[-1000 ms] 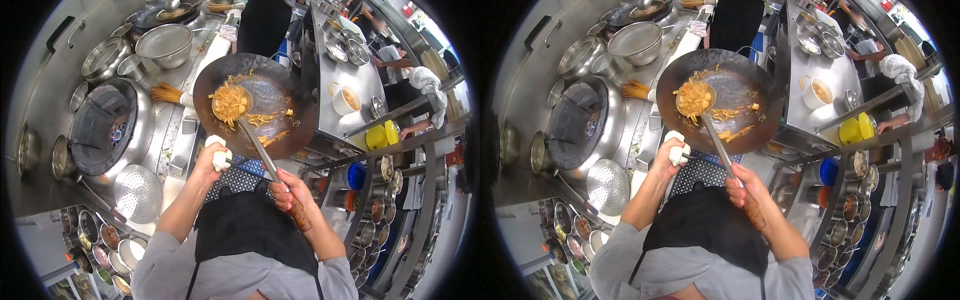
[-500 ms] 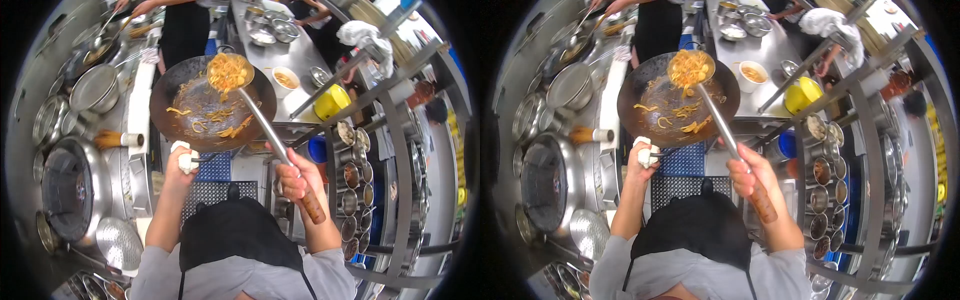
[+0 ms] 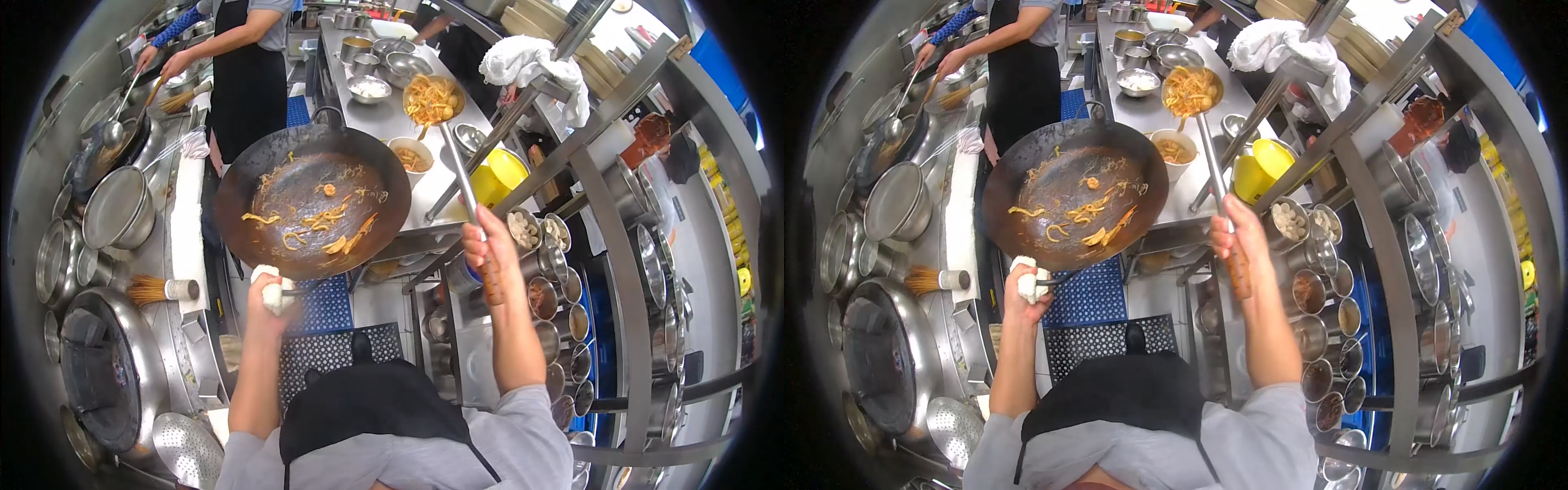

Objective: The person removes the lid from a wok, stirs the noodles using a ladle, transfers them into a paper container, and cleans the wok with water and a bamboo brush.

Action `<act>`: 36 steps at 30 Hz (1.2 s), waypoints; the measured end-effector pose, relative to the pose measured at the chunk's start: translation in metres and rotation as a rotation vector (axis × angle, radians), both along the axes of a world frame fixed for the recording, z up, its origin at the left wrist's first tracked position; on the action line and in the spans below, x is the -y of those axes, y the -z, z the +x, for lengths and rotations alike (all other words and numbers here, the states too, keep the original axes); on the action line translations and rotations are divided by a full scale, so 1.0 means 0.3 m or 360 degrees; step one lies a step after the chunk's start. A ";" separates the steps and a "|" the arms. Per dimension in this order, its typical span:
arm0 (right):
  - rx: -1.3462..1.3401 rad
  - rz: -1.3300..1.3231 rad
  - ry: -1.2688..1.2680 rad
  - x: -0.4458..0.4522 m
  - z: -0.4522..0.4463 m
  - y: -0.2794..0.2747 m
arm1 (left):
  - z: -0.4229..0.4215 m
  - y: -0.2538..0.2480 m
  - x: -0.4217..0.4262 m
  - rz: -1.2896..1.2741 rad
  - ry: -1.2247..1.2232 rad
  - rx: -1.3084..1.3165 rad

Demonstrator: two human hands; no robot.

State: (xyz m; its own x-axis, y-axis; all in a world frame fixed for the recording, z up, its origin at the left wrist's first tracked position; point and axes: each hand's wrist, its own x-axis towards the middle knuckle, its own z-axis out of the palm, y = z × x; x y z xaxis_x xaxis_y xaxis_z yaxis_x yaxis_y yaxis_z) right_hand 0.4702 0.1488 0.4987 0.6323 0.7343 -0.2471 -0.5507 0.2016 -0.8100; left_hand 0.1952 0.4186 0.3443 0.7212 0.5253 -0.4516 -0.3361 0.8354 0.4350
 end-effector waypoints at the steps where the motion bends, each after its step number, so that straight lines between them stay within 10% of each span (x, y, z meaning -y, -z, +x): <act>1: 0.0086 -0.0138 0.0129 -0.005 0.007 0.049 | -0.006 -0.010 0.005 0.0002 -0.0016 -0.0021; 8: 0.0222 -0.0455 0.0180 0.065 0.033 0.382 | -0.144 -0.075 0.025 0.0125 0.0073 -0.0195; 29: 0.2241 -0.1425 0.0525 0.052 -0.033 0.408 | -0.161 0.067 -0.060 0.0118 -0.0074 -0.0260; 36: 0.0974 -0.0736 0.0391 -0.075 -0.055 0.366 | -0.118 0.090 -0.104 0.0164 -0.0069 -0.0220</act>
